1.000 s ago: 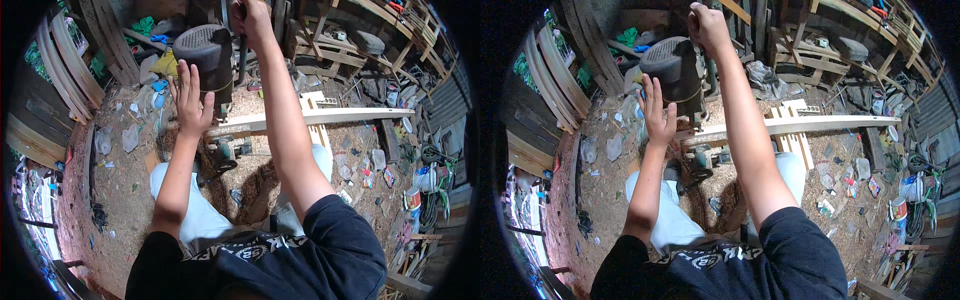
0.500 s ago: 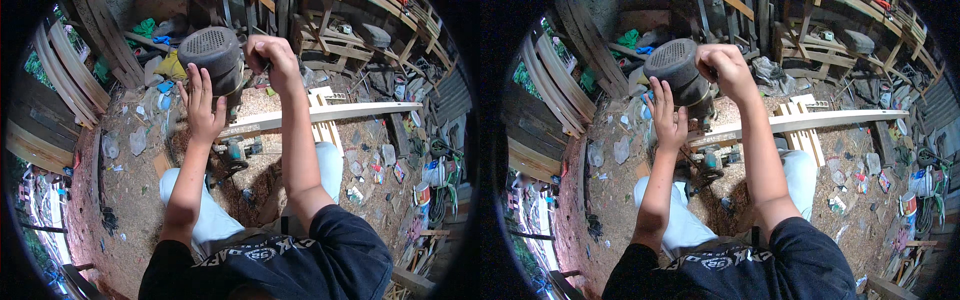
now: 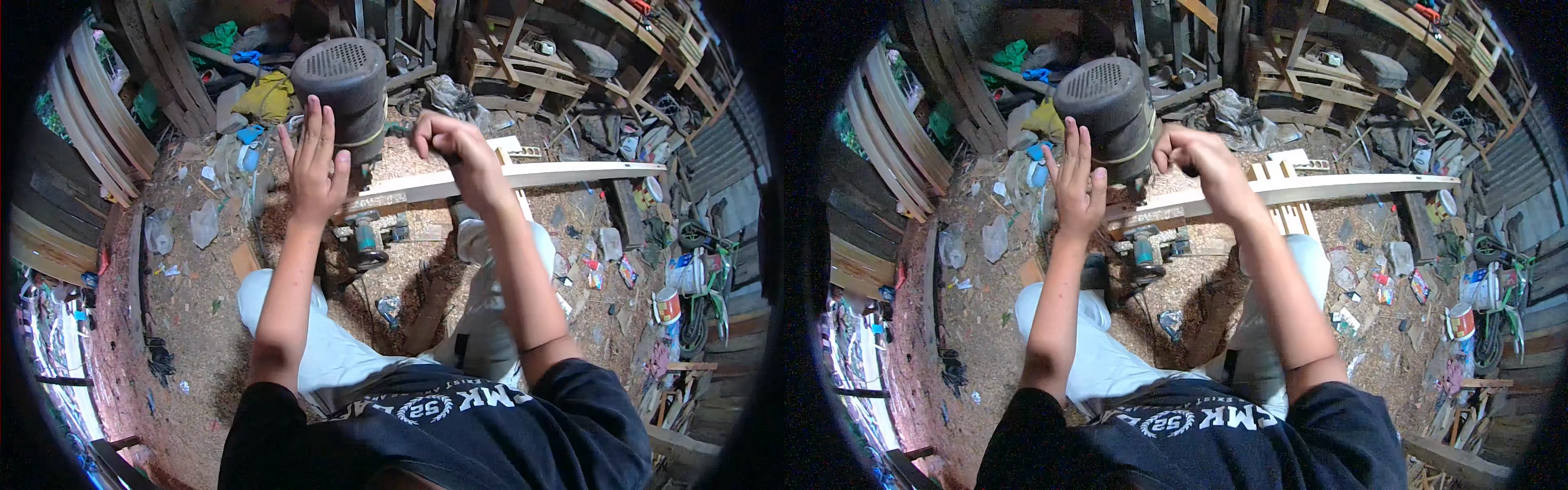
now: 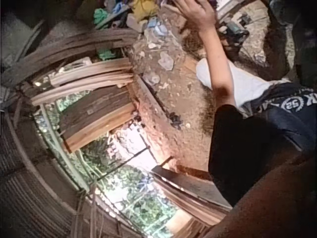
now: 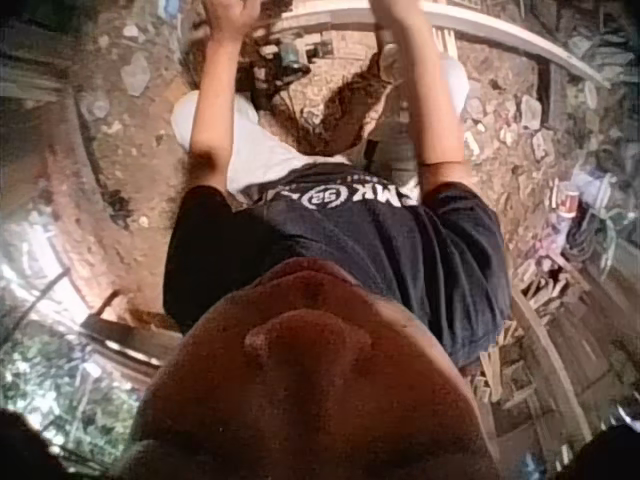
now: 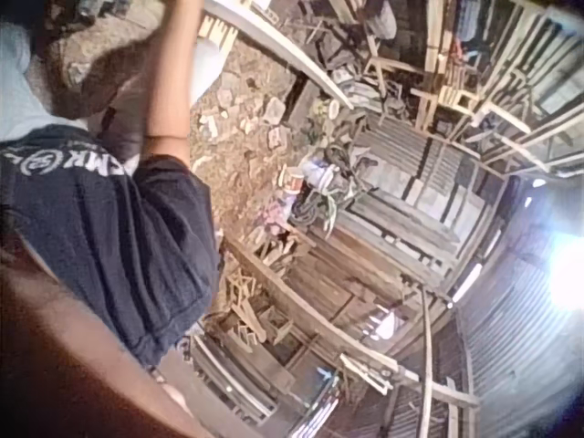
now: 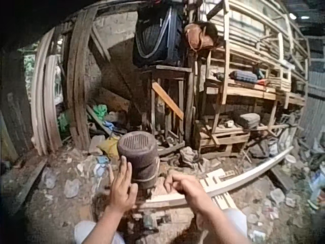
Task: Shaping the edge of a long wooden strip using a mounted router.
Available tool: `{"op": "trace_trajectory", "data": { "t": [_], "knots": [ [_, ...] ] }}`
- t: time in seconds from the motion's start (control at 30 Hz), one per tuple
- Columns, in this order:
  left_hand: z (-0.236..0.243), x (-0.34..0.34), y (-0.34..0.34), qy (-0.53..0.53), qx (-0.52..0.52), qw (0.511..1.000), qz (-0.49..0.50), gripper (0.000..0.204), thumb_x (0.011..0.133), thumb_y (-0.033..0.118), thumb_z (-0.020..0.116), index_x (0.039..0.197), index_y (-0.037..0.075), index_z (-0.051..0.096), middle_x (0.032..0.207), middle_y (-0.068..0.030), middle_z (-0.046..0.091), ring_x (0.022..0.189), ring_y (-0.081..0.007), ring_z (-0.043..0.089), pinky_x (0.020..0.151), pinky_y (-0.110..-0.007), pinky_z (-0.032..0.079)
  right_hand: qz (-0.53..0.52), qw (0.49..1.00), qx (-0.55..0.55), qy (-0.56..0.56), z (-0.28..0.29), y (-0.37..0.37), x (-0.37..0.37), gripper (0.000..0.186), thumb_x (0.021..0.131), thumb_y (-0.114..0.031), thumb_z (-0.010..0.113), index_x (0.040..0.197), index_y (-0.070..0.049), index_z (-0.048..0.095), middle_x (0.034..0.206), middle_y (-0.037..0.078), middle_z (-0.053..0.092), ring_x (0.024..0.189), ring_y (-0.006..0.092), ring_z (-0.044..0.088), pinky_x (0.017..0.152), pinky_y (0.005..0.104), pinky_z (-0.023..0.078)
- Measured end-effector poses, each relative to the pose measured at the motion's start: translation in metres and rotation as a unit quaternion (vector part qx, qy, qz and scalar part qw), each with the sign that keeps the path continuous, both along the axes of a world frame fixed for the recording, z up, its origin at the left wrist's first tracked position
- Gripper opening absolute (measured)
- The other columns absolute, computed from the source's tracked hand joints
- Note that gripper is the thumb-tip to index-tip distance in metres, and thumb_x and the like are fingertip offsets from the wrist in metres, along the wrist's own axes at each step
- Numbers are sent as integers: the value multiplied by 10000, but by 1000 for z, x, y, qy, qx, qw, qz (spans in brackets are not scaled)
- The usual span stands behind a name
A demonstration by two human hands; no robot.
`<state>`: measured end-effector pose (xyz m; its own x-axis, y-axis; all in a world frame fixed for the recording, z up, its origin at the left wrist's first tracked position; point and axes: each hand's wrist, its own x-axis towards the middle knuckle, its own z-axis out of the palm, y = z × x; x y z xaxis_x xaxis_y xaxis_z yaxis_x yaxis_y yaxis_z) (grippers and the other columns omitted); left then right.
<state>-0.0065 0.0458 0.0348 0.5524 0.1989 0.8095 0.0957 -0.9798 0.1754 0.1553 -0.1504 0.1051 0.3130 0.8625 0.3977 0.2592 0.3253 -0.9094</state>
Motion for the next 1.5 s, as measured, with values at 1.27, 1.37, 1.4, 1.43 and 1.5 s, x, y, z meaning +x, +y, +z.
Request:
{"op": "trace_trajectory", "data": {
  "t": [1.27,1.37,1.4,1.43,1.5],
  "knots": [
    [-24,-33,37,22,-51,992,-112,501,1100,437,374,1571,275,430,1673,45,291,1511,-194,361,1280,-552,80,-360,834,-408,-87,-330,-30,-56,333,970,-278,663,1106,18,594,709,97,610,619,224,621,567,392,493],
    [-9,-52,17,108,-125,982,-91,557,1110,412,363,1593,134,381,1702,-50,236,1545,-243,295,1273,-570,47,-325,768,-549,47,-286,-3,-70,460,868,-413,790,885,33,679,770,132,700,660,249,680,588,412,515],
    [-8,-40,10,100,-134,980,-108,546,1112,397,361,1588,132,388,1701,-53,243,1547,-250,291,1273,-569,52,-348,763,-540,72,-302,-11,-55,462,858,-423,796,840,26,688,769,132,703,653,252,679,583,415,514],
    [-38,-39,27,5,-50,992,-112,498,1107,412,376,1577,255,427,1682,3,284,1527,-217,330,1279,-546,70,-340,774,-533,42,-293,-4,-72,450,848,-391,801,841,41,677,760,136,699,646,254,676,569,421,507],
    [-36,-30,22,-1,-48,992,-118,499,1110,398,386,1579,234,430,1674,-34,311,1539,-232,306,1274,-536,71,-355,788,-493,95,-299,-11,-67,311,858,-267,695,868,43,683,748,155,689,659,282,682,594,432,515]
  ]
}}
